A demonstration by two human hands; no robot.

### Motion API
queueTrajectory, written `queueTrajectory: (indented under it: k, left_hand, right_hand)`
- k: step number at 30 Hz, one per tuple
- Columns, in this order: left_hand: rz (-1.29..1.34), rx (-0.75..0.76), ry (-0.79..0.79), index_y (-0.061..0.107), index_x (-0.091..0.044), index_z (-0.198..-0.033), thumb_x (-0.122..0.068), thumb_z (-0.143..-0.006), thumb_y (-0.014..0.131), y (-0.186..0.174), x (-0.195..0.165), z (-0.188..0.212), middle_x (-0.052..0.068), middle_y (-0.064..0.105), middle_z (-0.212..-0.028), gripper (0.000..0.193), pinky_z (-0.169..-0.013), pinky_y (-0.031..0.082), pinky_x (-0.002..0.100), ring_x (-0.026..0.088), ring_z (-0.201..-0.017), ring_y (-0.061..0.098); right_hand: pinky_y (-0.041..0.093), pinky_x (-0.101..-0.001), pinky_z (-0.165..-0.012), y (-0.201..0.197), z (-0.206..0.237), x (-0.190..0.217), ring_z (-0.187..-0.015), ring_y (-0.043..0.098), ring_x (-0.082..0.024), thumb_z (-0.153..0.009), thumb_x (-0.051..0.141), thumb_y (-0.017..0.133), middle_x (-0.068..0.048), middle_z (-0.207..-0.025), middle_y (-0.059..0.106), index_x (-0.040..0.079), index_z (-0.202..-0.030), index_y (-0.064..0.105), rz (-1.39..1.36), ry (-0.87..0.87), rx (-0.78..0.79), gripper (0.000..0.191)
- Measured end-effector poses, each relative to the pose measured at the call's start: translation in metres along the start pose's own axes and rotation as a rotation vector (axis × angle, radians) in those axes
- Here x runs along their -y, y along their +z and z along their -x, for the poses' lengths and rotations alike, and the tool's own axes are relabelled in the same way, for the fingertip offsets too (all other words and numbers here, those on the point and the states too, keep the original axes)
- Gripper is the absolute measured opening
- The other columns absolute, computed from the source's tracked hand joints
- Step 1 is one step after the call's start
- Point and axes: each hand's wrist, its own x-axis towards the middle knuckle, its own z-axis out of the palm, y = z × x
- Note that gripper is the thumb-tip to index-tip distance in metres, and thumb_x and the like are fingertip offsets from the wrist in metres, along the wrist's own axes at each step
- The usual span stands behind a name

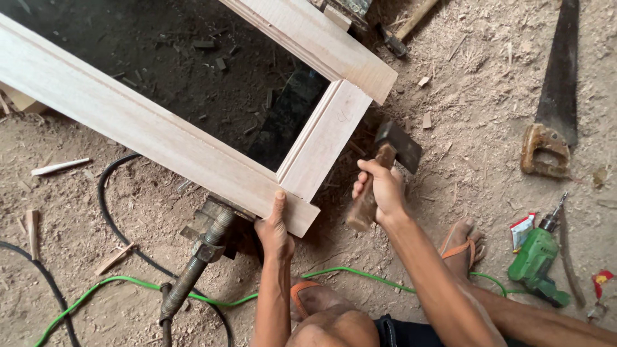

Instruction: The person assembles a wooden frame with a glass pane. They use a hammer to tap the frame pieces into place, a drill to make holes, and a mallet to secure the joints. The person also uses a clamp to hold the frame steady during assembly.

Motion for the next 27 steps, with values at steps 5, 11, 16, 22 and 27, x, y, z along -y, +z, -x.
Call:
queueTrajectory:
  k: [5, 11, 16, 22, 27]
  left_hand:
    - [-0.03, 0.004, 0.029, 0.061, 0.012, -0.129, -0.028, -0.077, 0.087, 0.002, -0.002, 0.001, 0.016, 0.067, -0.128, 0.07, -0.095, 0.055, 0.036, 0.023, -0.111, 0.066]
    - [-0.036, 0.049, 0.065, 0.056, 0.009, -0.135, -0.033, -0.074, 0.089, -0.004, 0.001, -0.003, 0.013, 0.063, -0.134, 0.081, -0.102, 0.05, 0.034, 0.021, -0.118, 0.062]
    - [-0.115, 0.106, -0.111, 0.05, 0.013, -0.141, -0.041, -0.081, 0.083, -0.021, 0.005, -0.011, 0.019, 0.059, -0.139, 0.087, -0.108, 0.046, 0.04, 0.027, -0.128, 0.057]
    - [0.077, 0.279, -0.165, 0.045, 0.005, -0.146, -0.044, -0.084, 0.078, -0.028, 0.005, 0.003, 0.014, 0.057, -0.143, 0.085, -0.111, 0.045, 0.042, 0.026, -0.13, 0.055]
    - [0.15, 0.349, -0.204, 0.043, 0.004, -0.147, -0.044, -0.088, 0.075, -0.034, 0.008, 0.01, 0.013, 0.057, -0.142, 0.083, -0.11, 0.045, 0.043, 0.026, -0.129, 0.056]
  right_hand:
    - [0.056, -0.0316, -0.049, 0.021, -0.01, -0.004, -0.048, 0.057, -0.014, -0.088, 0.006, 0.069, -0.005, -0.064, 0.059, 0.005, -0.088, 0.056, 0.054, 0.041, 0.109, 0.014]
    - [0.054, -0.0311, -0.045, 0.025, -0.005, 0.004, -0.047, 0.055, -0.014, -0.089, 0.006, 0.068, -0.005, -0.063, 0.057, 0.005, -0.092, 0.053, 0.123, 0.056, 0.139, 0.015]
    - [0.052, -0.0289, -0.044, -0.005, -0.005, 0.017, -0.046, 0.054, -0.013, -0.089, 0.009, 0.068, -0.003, -0.063, 0.056, 0.008, -0.099, 0.055, 0.225, 0.084, 0.195, 0.017]
    - [0.057, -0.0296, -0.058, -0.036, -0.034, 0.021, -0.057, 0.059, -0.013, -0.091, 0.011, 0.069, -0.004, -0.07, 0.062, 0.006, -0.093, 0.059, 0.161, 0.009, 0.035, 0.011]
    - [0.059, -0.0277, -0.063, -0.057, -0.064, 0.038, -0.065, 0.062, -0.013, -0.093, 0.01, 0.068, -0.004, -0.077, 0.064, 0.004, -0.101, 0.06, 0.121, -0.035, 0.004, 0.013]
